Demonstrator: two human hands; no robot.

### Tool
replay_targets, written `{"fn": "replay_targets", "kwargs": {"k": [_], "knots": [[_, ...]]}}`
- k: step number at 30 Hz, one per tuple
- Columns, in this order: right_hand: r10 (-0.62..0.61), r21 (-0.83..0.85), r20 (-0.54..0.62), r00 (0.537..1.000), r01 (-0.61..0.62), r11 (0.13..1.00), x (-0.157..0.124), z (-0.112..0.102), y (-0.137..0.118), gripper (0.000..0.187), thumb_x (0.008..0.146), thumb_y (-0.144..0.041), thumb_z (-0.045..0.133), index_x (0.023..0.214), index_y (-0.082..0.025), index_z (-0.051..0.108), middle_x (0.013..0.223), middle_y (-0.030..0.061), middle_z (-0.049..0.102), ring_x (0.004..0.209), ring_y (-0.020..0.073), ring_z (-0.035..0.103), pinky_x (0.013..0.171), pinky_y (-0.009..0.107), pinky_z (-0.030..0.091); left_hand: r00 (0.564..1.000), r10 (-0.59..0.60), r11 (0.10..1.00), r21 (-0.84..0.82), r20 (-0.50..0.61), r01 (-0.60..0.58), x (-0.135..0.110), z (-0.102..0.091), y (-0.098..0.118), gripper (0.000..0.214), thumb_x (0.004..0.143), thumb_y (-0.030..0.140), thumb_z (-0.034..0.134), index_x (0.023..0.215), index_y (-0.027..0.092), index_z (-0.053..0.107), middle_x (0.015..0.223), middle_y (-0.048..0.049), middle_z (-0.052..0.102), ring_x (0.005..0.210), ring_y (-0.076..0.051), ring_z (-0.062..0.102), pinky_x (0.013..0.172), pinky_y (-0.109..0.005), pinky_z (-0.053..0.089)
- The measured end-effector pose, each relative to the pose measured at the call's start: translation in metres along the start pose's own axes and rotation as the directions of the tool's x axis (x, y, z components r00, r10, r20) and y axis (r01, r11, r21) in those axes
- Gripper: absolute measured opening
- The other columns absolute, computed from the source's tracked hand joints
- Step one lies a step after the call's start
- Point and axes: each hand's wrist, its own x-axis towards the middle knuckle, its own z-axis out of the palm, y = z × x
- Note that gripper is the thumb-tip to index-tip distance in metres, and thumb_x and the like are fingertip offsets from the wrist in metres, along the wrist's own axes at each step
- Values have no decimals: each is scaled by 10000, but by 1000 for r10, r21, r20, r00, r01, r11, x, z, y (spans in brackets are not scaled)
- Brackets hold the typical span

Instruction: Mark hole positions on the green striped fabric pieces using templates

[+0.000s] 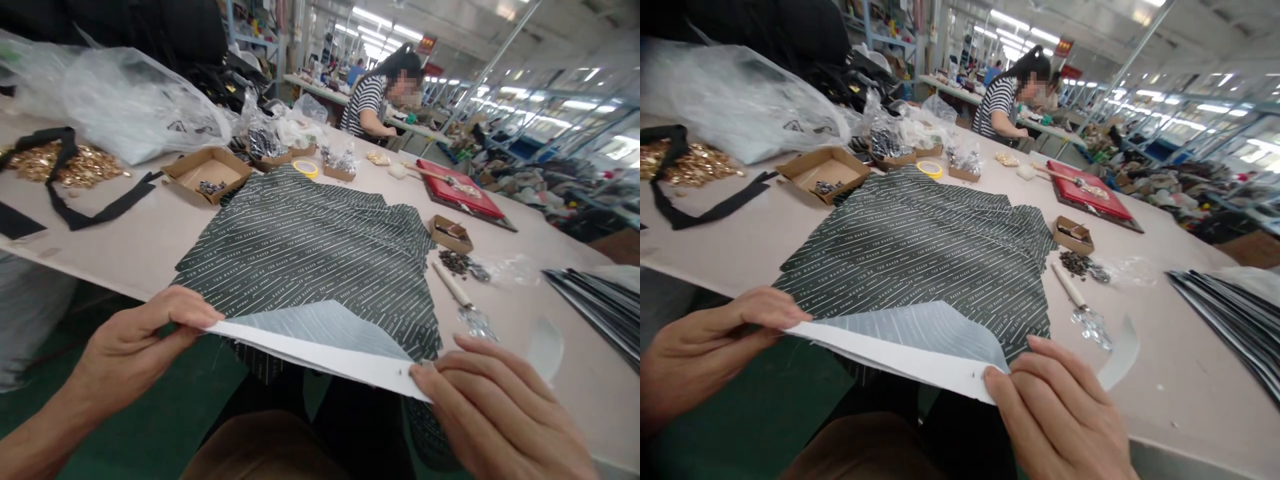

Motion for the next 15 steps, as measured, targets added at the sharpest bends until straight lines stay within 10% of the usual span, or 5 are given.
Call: {"fn": "replay_targets", "kwargs": {"k": [8, 15], "knots": [[38, 39, 33, 999, -39, 998, 27, 10, 5, 178, 900, -21, 590, 907, -173, 683, 702, -13, 653, 730, 129, 623, 1055, 346, 435, 918, -371, 929, 34, 143, 370, 5, -7, -8, 45, 884, 316, 720, 897, 289, 755, 890, 66, 746, 853, -114, 685, 777, -141, 526], [118, 205, 61, 991, -128, 970, 34, 9, 8, 196, 961, -100, 541, 847, -207, 660, 692, -24, 617, 672, 125, 611, 979, 344, 471, 957, -257, 966, 56, 131, 252, 20, -16, 14, 109, 816, 345, 751, 793, 241, 778, 729, 13, 724, 644, -141, 690, 574, -163, 543]]}}
